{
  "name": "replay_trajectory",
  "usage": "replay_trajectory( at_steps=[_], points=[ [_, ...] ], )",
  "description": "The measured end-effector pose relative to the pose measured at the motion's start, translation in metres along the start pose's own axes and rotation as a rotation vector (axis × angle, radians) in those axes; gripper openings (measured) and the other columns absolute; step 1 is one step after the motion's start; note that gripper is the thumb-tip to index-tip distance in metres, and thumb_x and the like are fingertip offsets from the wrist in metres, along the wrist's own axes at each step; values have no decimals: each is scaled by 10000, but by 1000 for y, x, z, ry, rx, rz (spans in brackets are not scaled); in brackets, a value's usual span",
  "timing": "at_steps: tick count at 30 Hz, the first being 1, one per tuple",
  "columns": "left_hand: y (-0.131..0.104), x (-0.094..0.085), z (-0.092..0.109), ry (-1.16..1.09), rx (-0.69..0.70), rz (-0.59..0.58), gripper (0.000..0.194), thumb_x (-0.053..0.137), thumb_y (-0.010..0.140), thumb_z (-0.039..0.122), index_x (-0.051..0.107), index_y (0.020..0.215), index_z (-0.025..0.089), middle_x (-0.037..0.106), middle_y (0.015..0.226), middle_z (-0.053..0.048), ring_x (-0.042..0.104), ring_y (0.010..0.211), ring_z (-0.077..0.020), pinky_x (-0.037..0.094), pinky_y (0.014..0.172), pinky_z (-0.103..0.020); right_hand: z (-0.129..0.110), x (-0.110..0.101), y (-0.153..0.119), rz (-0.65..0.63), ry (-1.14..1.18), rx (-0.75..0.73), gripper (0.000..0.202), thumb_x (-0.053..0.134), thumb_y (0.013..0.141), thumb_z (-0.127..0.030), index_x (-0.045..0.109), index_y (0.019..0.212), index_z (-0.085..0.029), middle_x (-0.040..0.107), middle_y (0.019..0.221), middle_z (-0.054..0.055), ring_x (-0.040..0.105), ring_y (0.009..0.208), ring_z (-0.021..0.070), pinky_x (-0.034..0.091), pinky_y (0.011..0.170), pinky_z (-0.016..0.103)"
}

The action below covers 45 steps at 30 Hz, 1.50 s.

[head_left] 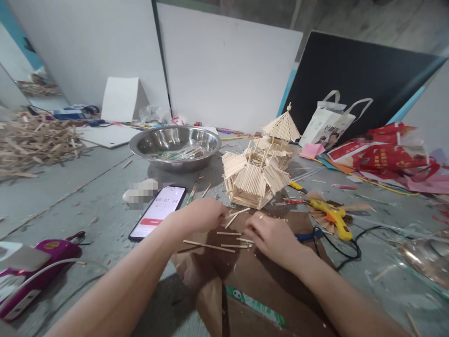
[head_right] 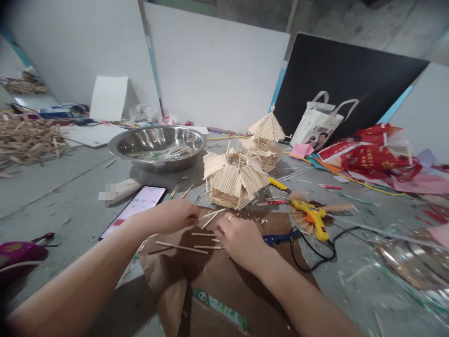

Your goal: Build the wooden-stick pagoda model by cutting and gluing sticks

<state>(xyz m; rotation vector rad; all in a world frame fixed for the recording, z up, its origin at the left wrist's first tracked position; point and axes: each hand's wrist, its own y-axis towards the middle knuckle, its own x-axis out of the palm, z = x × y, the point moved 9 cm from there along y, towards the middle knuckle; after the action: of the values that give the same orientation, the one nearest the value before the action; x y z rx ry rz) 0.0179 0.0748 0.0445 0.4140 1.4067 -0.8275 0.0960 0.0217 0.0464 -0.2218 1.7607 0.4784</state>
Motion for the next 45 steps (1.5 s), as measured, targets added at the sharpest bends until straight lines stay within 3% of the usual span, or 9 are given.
replay_trajectory(
  at_steps=[3, 8, 13, 18, 32, 45],
  points=[
    [-1, -6, 2, -119, 27, 18, 199, 409, 677, 160, 605, 653, 179, 617, 638, -24, 509, 553, -128, 341, 505, -216, -15, 19, 0, -97, -4, -80, 219, 351, 828, -278, 553, 803, -197, 606, 766, 28, 558, 709, 144, 360, 616, 241],
    [-1, -26, 0, -415, 20, 160, 236, 380, 741, 257, 516, 575, 160, 554, 523, 18, 466, 450, -84, 333, 452, -180, -1, 18, 1, -70, 93, 14, 241, 343, 834, -299, 562, 812, -201, 627, 781, 20, 555, 739, 134, 354, 643, 234],
    [10, -18, -27, -695, -98, 280, 250, 365, 769, 357, 509, 849, 167, 565, 532, 28, 455, 368, -84, 351, 389, -184, 0, 16, 1, -79, 103, 4, 241, 363, 824, -315, 573, 793, -202, 631, 773, 9, 558, 723, 138, 342, 623, 239],
    [19, -10, -35, -705, -104, 327, 275, 386, 762, 332, 470, 972, 176, 586, 580, 20, 455, 341, -79, 356, 362, -185, 1, 18, 2, -96, 96, 27, 253, 360, 823, -331, 572, 811, -194, 633, 764, 24, 561, 724, 141, 340, 625, 242],
    [23, -3, -37, -744, -103, 289, 435, 364, 721, 180, 379, 1154, 199, 608, 685, 1, 506, 391, -82, 383, 373, -180, 0, 17, 1, -126, 87, 24, 271, 341, 832, -343, 572, 806, -203, 638, 775, 23, 561, 728, 138, 340, 631, 242],
    [28, -11, -42, -714, -177, 397, 320, 378, 761, 324, 521, 1001, 169, 528, 462, 39, 493, 380, -103, 363, 412, -188, 2, 16, 1, -113, 103, 25, 285, 339, 833, -345, 579, 833, -191, 643, 795, 42, 574, 762, 150, 355, 654, 244]
  ],
)
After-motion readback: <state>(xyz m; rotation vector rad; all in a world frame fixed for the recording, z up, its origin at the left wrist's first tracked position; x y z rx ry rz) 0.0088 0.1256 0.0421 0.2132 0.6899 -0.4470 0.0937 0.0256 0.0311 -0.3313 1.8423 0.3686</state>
